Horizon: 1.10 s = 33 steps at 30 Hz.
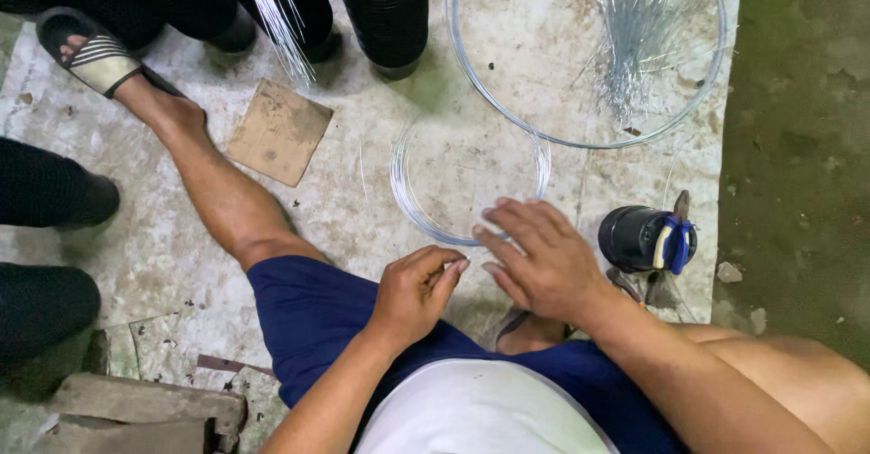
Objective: The person sits on the floor and uses pliers to cut thin metal wire into short pieces. They repeatedly pick up wire, cut it, and place the cut pieces into a nearby glass bowl.
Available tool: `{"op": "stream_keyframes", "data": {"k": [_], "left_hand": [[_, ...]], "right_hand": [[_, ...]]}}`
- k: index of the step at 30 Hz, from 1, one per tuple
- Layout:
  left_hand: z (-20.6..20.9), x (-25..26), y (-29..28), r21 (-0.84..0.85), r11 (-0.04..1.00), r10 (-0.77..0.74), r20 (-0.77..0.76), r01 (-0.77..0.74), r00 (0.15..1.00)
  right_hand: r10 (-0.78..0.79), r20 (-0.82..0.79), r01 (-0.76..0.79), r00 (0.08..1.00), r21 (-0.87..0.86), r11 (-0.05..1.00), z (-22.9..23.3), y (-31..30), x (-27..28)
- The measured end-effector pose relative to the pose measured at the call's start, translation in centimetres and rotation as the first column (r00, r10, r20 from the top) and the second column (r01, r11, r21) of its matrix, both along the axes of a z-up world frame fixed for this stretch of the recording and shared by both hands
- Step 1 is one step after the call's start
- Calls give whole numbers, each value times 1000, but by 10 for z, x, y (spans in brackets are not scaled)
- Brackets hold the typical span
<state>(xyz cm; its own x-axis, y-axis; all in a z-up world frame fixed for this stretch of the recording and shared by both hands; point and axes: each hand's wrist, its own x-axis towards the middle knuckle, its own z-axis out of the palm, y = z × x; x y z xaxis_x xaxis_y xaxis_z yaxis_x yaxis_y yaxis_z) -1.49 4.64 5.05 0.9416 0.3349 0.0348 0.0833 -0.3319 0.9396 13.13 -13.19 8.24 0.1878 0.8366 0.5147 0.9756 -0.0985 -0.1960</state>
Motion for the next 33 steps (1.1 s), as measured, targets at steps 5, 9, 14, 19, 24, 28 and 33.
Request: {"op": "stream_keyframes", "data": {"k": [5,9,14,19,24,28,33], "left_hand": [[12,-20,13,120,976,-179,-42,183,983],[14,-35,17,215,951,-232,22,222,972],[14,-41,10,135,984,-106,-104,119,989],[21,-56,18,-10,998,-65,-238,65,969],[22,-74,51,-138,990,-37,-432,-26,901],[11,-89,79,-154,988,-63,-380,4,923],[-15,-102,107,-184,983,-78,-353,13,932]], "right_hand": [[129,-335,-241,933,-317,918,-3,12,-20],[211,-256,-291,944,-335,896,-16,7,-30],[241,-195,-302,951,-406,863,-23,8,-38],[261,-122,-289,957,-420,861,-14,-3,-29],[179,-140,-223,974,-433,873,7,-25,14],[107,-201,-193,974,-480,856,19,-52,46],[-64,-159,-23,985,-493,870,14,-87,77]]}}
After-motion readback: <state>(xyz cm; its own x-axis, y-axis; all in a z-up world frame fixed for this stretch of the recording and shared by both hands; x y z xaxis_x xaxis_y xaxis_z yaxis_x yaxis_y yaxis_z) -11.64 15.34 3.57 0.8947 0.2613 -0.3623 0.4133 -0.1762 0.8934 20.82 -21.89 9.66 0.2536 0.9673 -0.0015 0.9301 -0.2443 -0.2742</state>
